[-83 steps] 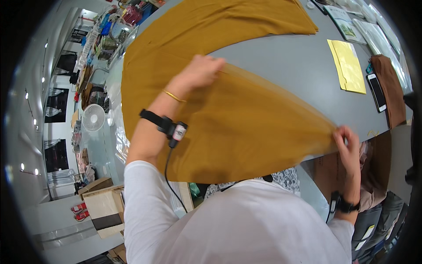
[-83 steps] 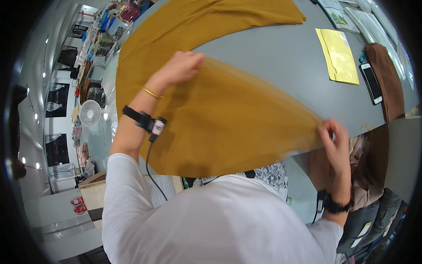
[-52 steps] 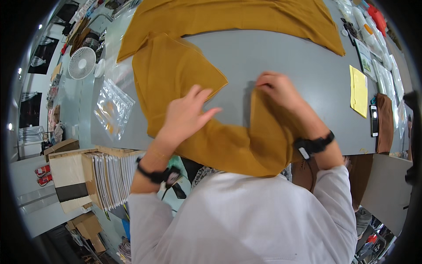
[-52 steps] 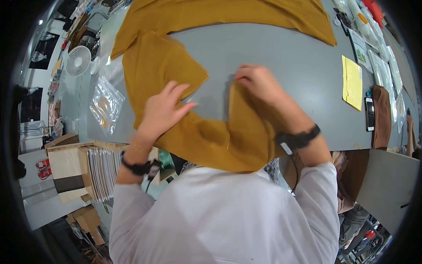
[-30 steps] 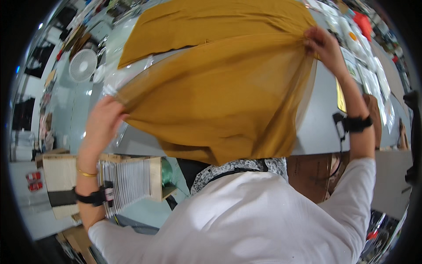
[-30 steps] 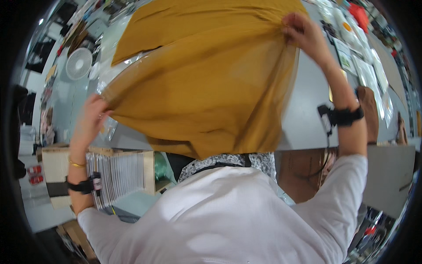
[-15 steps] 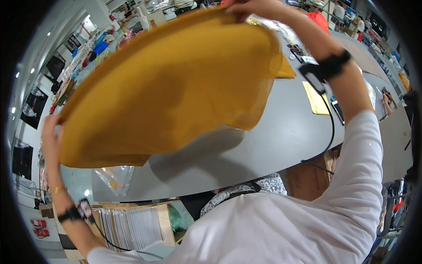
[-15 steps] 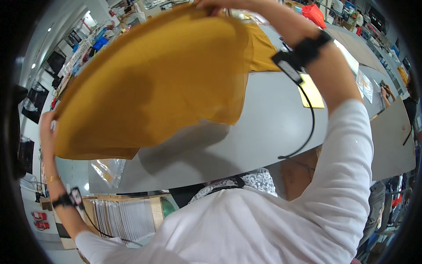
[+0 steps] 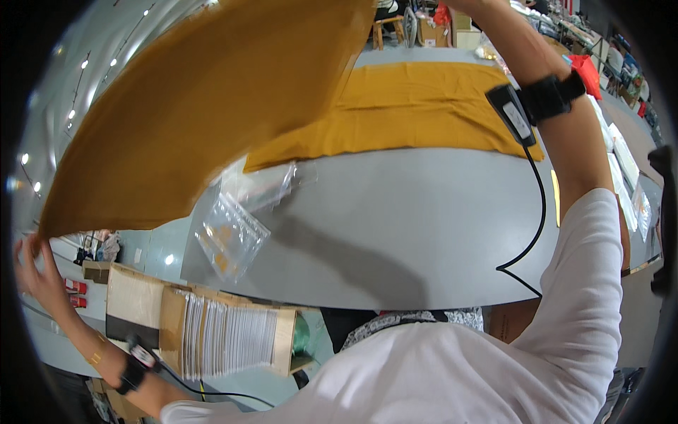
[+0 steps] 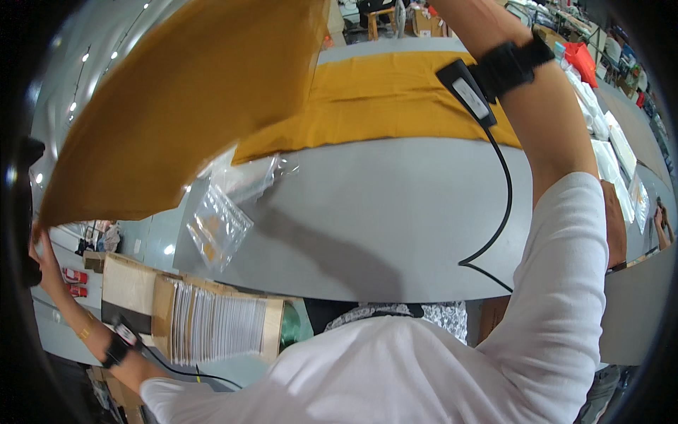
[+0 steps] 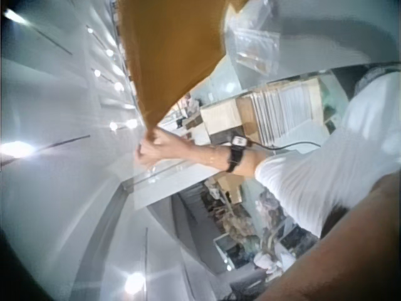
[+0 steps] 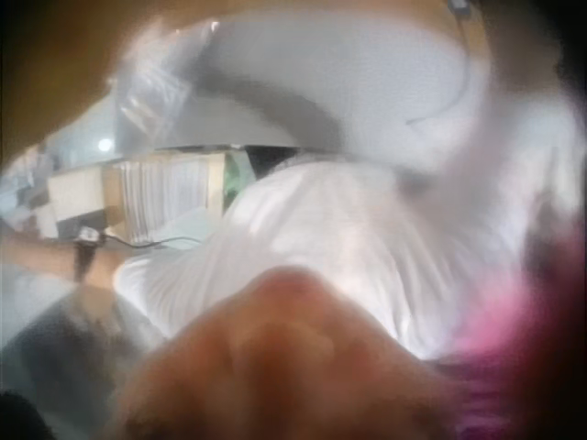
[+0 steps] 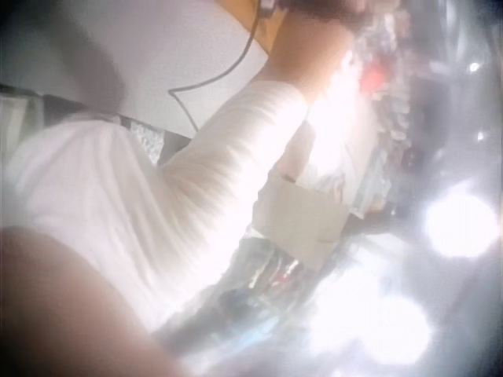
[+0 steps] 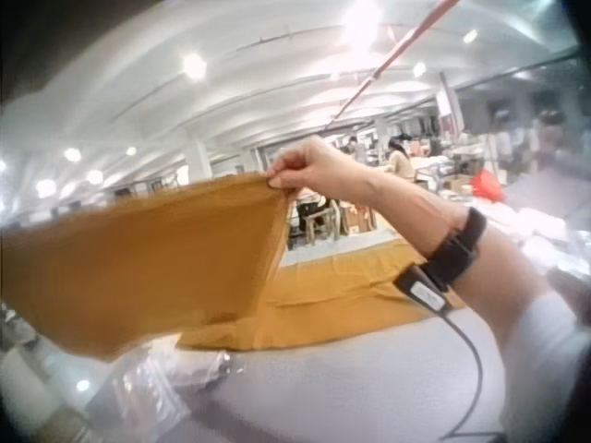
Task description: The person folds mustard-colored garments on a table, places each folded piece into a clear plastic bag, seals the bag, and affixes a yellow label. The process is repeated for multiple garments.
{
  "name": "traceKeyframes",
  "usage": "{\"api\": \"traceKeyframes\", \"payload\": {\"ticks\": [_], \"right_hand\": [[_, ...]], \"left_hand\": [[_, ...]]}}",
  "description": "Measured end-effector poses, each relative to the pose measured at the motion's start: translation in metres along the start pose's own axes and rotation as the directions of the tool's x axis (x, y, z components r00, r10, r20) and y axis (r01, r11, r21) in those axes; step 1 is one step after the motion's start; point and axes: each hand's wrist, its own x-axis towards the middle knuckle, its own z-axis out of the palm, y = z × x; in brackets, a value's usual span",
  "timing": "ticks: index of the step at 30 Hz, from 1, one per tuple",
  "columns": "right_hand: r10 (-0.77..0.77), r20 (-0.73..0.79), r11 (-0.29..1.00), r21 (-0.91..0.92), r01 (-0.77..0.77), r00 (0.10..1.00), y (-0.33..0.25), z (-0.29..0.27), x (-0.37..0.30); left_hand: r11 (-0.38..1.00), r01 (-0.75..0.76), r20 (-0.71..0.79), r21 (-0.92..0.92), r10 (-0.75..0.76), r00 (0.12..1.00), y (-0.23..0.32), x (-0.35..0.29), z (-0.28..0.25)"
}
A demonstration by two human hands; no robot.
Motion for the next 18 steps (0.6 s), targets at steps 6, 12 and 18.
{"api": "traceKeyframes", "payload": {"ticks": [6,12,18], "right_hand": [[0.18,0.271,0.984,-0.037,-0.177,0.946,0.136,0.055,-0.135],[0.344,0.258,0.924,-0.263,-0.277,0.903,0.246,0.047,-0.246],[0.593,0.253,0.561,-0.811,-0.166,0.764,0.204,0.011,-0.307]], "left_hand": [[0.395,0.393,0.402,-0.83,-0.062,0.913,0.234,-0.084,-0.119],[0.122,0.434,0.428,-0.893,0.532,0.731,0.398,-0.083,-0.15],[-0.338,0.445,0.099,-0.829,0.695,0.712,0.509,-0.078,-0.128]]}}
